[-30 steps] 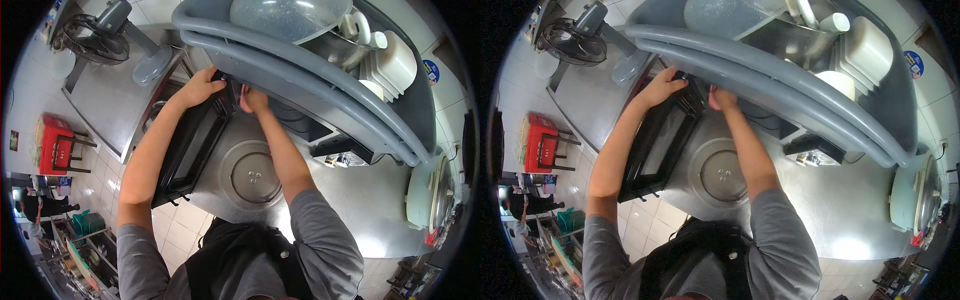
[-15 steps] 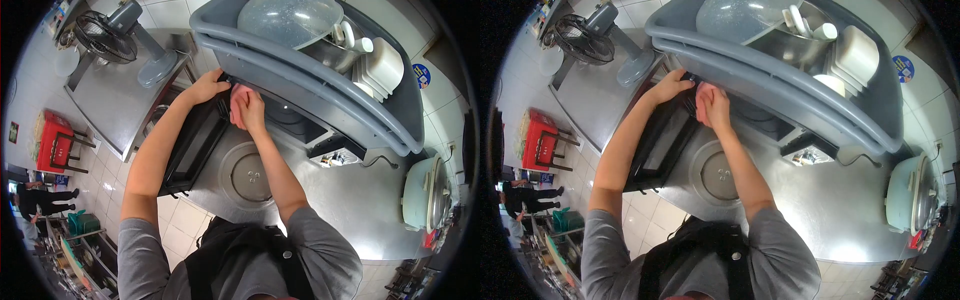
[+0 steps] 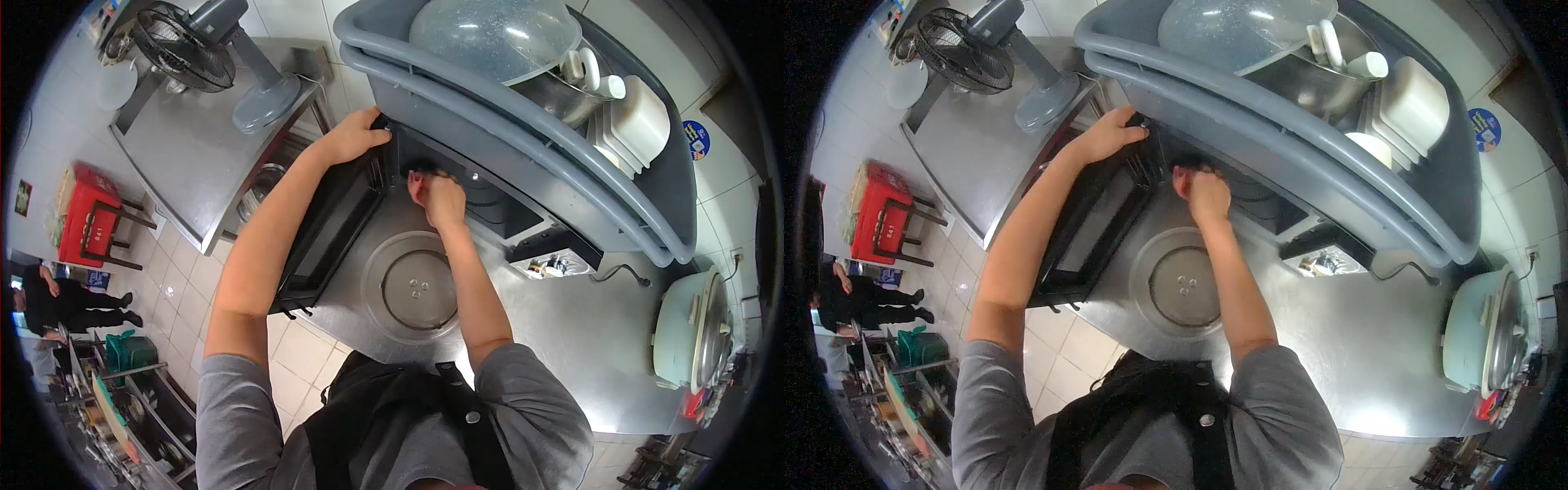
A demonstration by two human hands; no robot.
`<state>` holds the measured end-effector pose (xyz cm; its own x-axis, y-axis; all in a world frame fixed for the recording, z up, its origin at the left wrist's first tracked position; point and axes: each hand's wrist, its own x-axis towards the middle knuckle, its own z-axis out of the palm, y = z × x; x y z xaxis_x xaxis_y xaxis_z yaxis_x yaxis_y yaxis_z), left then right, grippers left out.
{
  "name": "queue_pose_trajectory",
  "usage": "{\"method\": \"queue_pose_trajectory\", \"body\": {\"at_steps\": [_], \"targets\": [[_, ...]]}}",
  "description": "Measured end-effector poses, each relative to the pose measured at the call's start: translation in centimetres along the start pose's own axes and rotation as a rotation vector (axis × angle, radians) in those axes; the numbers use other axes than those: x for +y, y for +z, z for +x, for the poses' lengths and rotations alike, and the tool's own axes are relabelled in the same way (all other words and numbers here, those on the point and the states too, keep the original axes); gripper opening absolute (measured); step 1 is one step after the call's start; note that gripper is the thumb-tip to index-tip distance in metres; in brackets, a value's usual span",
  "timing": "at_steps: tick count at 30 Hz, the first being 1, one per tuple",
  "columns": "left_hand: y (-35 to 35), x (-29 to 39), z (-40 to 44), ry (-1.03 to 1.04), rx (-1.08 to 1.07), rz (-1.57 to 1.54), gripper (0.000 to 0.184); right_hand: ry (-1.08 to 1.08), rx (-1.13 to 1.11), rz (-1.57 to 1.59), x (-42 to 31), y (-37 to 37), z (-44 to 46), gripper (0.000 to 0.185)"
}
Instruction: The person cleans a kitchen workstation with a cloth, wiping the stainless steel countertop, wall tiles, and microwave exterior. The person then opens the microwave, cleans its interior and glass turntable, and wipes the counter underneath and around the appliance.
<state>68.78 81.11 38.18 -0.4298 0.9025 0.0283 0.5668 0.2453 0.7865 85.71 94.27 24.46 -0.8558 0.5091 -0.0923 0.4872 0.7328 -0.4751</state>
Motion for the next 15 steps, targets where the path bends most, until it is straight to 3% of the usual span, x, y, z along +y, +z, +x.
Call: {"method": "queue_pose_trajectory", "body": {"at_steps": [1,2,3,5,8,12,13,15], "targets": [[-0.1,0.4,0.1,-0.038,-0.023,0.043,0.051,-0.077,0.041,-0.026,1.0,1.1,0.7,0.024],[0.2,-0.1,0.2,-0.034,-0.029,0.04,0.051,-0.275,0.122,-0.336,0.2,1.1,-0.4,0.032],[0.5,-0.5,0.3,0.016,0.002,-0.011,0.05,-0.266,0.126,-0.338,-0.3,2.7,-0.4,0.032],[0.7,-0.5,0.4,0.075,0.024,-0.064,0.05,-0.458,0.132,-0.611,0.5,7.5,0.7,0.027],[0.2,0.6,-0.1,-0.012,0.019,-0.096,0.049,-0.307,0.007,-0.445,2.5,9.0,1.1,0.043],[0.2,0.7,-0.2,0.039,-0.03,-0.097,0.052,-0.128,-0.178,-0.631,3.5,4.4,-3.0,0.04],[0.3,0.5,-0.2,0.056,0.001,-0.112,0.052,-0.122,-0.176,-0.635,4.5,3.9,-4.0,0.04],[0.2,0.4,-0.2,0.05,-0.01,-0.098,0.052,-0.106,0.058,-0.339,6.5,3.0,-5.9,0.027]]}}
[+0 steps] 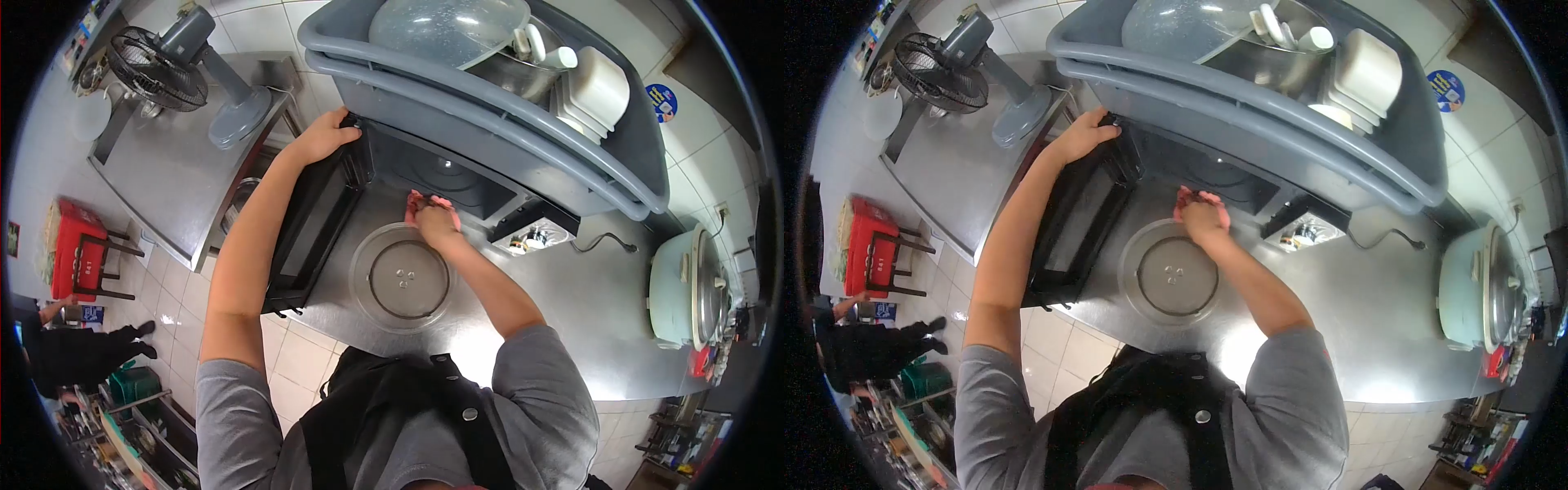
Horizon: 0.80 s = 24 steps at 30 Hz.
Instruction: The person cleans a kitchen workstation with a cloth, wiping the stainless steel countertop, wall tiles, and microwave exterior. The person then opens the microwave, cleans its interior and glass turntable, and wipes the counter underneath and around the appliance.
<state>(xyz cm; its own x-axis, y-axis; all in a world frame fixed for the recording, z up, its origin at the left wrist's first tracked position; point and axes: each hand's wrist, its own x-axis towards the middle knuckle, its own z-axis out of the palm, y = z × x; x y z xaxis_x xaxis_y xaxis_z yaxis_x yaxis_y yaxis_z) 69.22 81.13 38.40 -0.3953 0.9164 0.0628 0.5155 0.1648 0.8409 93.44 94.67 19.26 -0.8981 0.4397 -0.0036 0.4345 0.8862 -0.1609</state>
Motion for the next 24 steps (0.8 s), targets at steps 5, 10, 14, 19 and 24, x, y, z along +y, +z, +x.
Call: {"method": "queue_pose_trajectory", "body": {"at_steps": [5,10,14,19,24], "targets": [[-0.1,-0.1,0.3,-0.016,-0.022,0.041,0.053,0.057,-0.086,-0.163,5.4,-0.3,-4.8,0.026],[-0.4,-0.6,0.8,-0.046,-0.068,0.116,0.056,0.203,-0.182,-0.079,7.1,-1.2,-11.4,0.022],[0.0,0.1,0.5,-0.057,0.001,0.188,0.068,0.333,-0.152,-0.035,7.4,1.8,-18.2,0.035],[-0.3,-1.3,1.5,-0.03,-0.102,0.099,0.079,0.396,-0.194,0.024,3.6,-1.1,-28.7,0.042],[0.2,-2.2,1.8,-0.008,0.061,0.198,0.077,0.302,-0.519,0.353,1.2,-13.6,-34.5,0.031]]}}
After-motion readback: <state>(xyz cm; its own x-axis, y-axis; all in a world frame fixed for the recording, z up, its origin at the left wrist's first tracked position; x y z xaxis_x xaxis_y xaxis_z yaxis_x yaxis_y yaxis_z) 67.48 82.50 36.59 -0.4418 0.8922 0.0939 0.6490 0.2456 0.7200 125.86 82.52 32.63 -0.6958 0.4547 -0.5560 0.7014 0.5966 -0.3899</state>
